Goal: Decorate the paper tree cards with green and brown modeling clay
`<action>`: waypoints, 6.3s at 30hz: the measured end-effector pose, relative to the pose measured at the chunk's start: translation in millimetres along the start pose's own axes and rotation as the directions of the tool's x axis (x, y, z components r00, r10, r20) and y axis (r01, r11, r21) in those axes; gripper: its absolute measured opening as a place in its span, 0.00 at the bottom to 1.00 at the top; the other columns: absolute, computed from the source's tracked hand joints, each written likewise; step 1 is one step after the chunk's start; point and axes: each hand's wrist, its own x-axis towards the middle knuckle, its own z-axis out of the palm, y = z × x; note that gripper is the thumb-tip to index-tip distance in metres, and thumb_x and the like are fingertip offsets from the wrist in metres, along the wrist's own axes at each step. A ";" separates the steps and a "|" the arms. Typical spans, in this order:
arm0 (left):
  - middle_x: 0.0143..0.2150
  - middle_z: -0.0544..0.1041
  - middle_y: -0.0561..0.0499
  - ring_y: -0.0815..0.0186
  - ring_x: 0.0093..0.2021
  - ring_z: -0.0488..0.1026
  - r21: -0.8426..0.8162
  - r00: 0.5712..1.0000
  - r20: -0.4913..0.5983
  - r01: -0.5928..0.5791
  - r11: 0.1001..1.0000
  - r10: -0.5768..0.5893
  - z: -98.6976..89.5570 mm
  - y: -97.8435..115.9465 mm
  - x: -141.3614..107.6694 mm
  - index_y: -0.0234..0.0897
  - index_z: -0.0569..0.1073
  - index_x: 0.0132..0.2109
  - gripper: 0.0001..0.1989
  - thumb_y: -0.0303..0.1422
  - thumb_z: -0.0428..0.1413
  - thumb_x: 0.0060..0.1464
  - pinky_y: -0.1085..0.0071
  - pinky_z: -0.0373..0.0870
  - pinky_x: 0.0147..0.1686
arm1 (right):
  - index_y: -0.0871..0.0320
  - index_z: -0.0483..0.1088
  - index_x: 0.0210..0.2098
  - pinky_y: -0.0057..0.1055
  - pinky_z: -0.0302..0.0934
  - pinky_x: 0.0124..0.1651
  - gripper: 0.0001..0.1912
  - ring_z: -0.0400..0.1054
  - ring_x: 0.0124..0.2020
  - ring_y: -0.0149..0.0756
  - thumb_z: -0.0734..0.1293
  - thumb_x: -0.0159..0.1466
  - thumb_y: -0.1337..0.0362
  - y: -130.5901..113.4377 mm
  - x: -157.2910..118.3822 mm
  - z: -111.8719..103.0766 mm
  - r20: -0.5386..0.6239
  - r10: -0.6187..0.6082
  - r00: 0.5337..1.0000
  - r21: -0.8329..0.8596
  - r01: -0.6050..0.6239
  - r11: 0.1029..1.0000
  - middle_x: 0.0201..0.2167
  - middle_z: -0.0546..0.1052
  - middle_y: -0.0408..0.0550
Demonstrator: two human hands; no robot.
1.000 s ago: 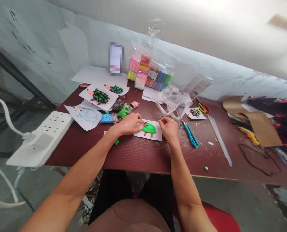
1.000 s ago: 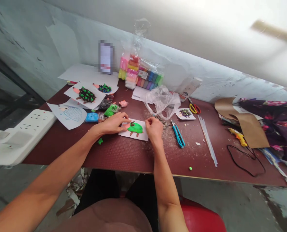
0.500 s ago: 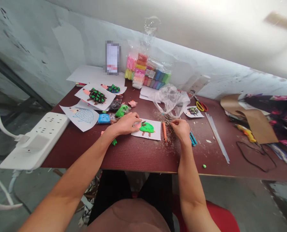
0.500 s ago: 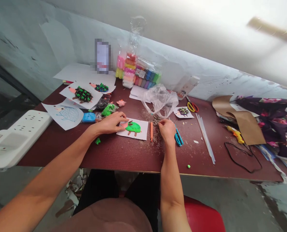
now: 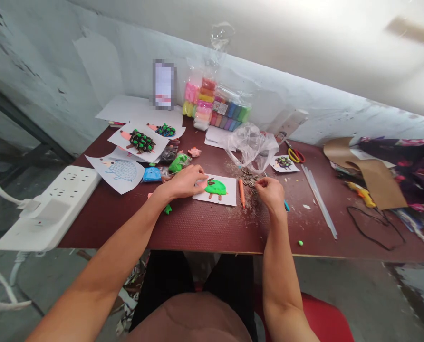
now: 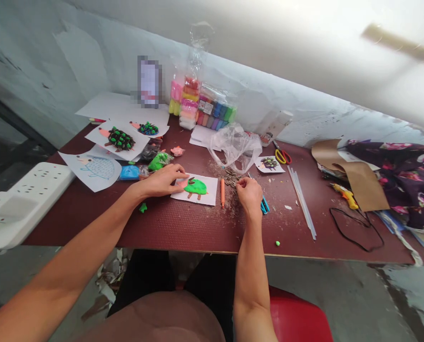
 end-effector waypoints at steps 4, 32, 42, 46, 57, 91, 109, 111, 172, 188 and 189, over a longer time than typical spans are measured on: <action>0.52 0.72 0.44 0.54 0.53 0.69 0.002 1.000 0.003 -0.001 1.000 0.001 -0.5 0.4 0.1 0.39 0.79 0.49 0.16 0.38 0.53 0.58 0.61 0.66 0.53 | 0.55 0.81 0.34 0.30 0.57 0.34 0.08 0.76 0.38 0.42 0.69 0.60 0.62 -1.9 -9.5 -4.3 0.122 0.021 0.992 -0.085 -0.011 0.996 0.34 0.83 0.51; 0.52 0.72 0.43 0.55 0.54 0.69 0.007 1.000 0.015 0.013 1.000 -0.013 -1.2 1.5 0.9 0.39 0.78 0.53 0.18 0.38 0.52 0.60 0.63 0.65 0.54 | 0.58 0.78 0.31 0.28 0.56 0.31 0.09 0.64 0.25 0.31 0.68 0.56 0.60 -57.8 -36.7 19.6 0.037 -0.308 0.951 0.692 0.198 0.694 0.25 0.76 0.43; 0.53 0.72 0.44 0.56 0.54 0.69 0.025 1.000 0.005 0.025 0.999 -0.025 -3.3 5.4 -0.7 0.39 0.79 0.52 0.16 0.36 0.54 0.61 0.64 0.65 0.55 | 0.57 0.76 0.29 0.35 0.64 0.46 0.10 0.68 0.26 0.32 0.66 0.59 0.59 -73.6 -48.3 32.9 0.142 -0.357 0.923 0.679 0.171 0.713 0.22 0.78 0.43; 0.53 0.72 0.44 0.56 0.54 0.69 0.024 0.999 0.013 0.032 0.999 -0.032 -4.4 6.8 -0.1 0.38 0.78 0.52 0.16 0.36 0.55 0.60 0.63 0.65 0.55 | 0.56 0.77 0.30 0.46 0.54 0.63 0.09 0.71 0.30 0.33 0.65 0.62 0.62 -81.7 -49.6 30.3 0.115 -0.345 0.932 0.515 0.241 0.822 0.23 0.78 0.42; 0.55 0.72 0.44 0.55 0.56 0.69 0.013 0.999 0.018 0.036 0.999 -0.037 -3.6 5.8 0.5 0.37 0.78 0.54 0.18 0.34 0.56 0.58 0.62 0.65 0.57 | 0.59 0.79 0.28 0.30 0.60 0.44 0.15 0.71 0.29 0.34 0.65 0.64 0.59 -99.5 -51.4 30.4 0.181 -0.257 0.949 0.354 0.181 0.918 0.26 0.81 0.48; 0.54 0.72 0.43 0.55 0.54 0.69 0.026 0.999 0.021 0.030 0.999 -0.030 -2.8 5.1 1.2 0.38 0.78 0.54 0.19 0.35 0.57 0.57 0.62 0.65 0.55 | 0.58 0.77 0.22 0.30 0.60 0.45 0.18 0.69 0.26 0.32 0.65 0.64 0.58 -100.9 -49.6 30.9 0.190 -0.241 0.952 0.376 0.156 0.913 0.21 0.78 0.45; 0.51 0.73 0.44 0.55 0.52 0.68 -0.012 1.000 0.021 0.011 1.000 -0.011 -4.2 2.9 -0.2 0.40 0.80 0.49 0.15 0.37 0.54 0.59 0.63 0.65 0.52 | 0.61 0.79 0.44 0.38 0.63 0.43 0.15 0.75 0.42 0.49 0.62 0.67 0.63 -15.2 -26.0 7.1 -0.051 0.124 0.991 -0.107 -0.129 0.986 0.41 0.80 0.63; 0.52 0.73 0.44 0.55 0.53 0.68 -0.016 1.000 0.023 0.019 1.000 -0.018 -4.4 3.4 -0.2 0.39 0.80 0.49 0.15 0.37 0.54 0.60 0.62 0.65 0.53 | 0.64 0.78 0.46 0.40 0.63 0.44 0.16 0.75 0.43 0.51 0.62 0.68 0.62 -17.3 -28.6 8.0 -0.047 0.152 0.987 -0.135 -0.157 0.978 0.42 0.80 0.66; 0.54 0.73 0.44 0.55 0.55 0.68 0.059 0.999 0.017 0.040 0.997 -0.041 -3.6 8.4 0.4 0.38 0.79 0.50 0.14 0.34 0.55 0.59 0.62 0.65 0.56 | 0.58 0.80 0.22 0.27 0.53 0.35 0.15 0.66 0.22 0.29 0.65 0.61 0.63 -109.4 -53.0 24.0 0.305 -0.183 0.935 0.261 0.103 0.960 0.15 0.73 0.42; 0.54 0.73 0.43 0.54 0.56 0.69 0.049 0.999 0.025 0.043 0.998 -0.044 -3.4 8.3 1.1 0.37 0.79 0.52 0.17 0.34 0.56 0.58 0.62 0.65 0.56 | 0.58 0.82 0.23 0.26 0.54 0.34 0.17 0.64 0.22 0.28 0.65 0.62 0.60 -104.8 -55.4 28.5 0.268 -0.195 0.944 0.331 0.100 0.938 0.15 0.72 0.42; 0.54 0.73 0.43 0.54 0.55 0.69 0.043 0.999 0.023 0.039 0.998 -0.040 -3.3 8.1 1.1 0.37 0.79 0.52 0.17 0.34 0.56 0.57 0.62 0.65 0.56 | 0.58 0.81 0.23 0.26 0.54 0.33 0.17 0.65 0.22 0.28 0.65 0.62 0.60 -105.5 -55.7 28.1 0.268 -0.186 0.945 0.330 0.091 0.940 0.15 0.72 0.42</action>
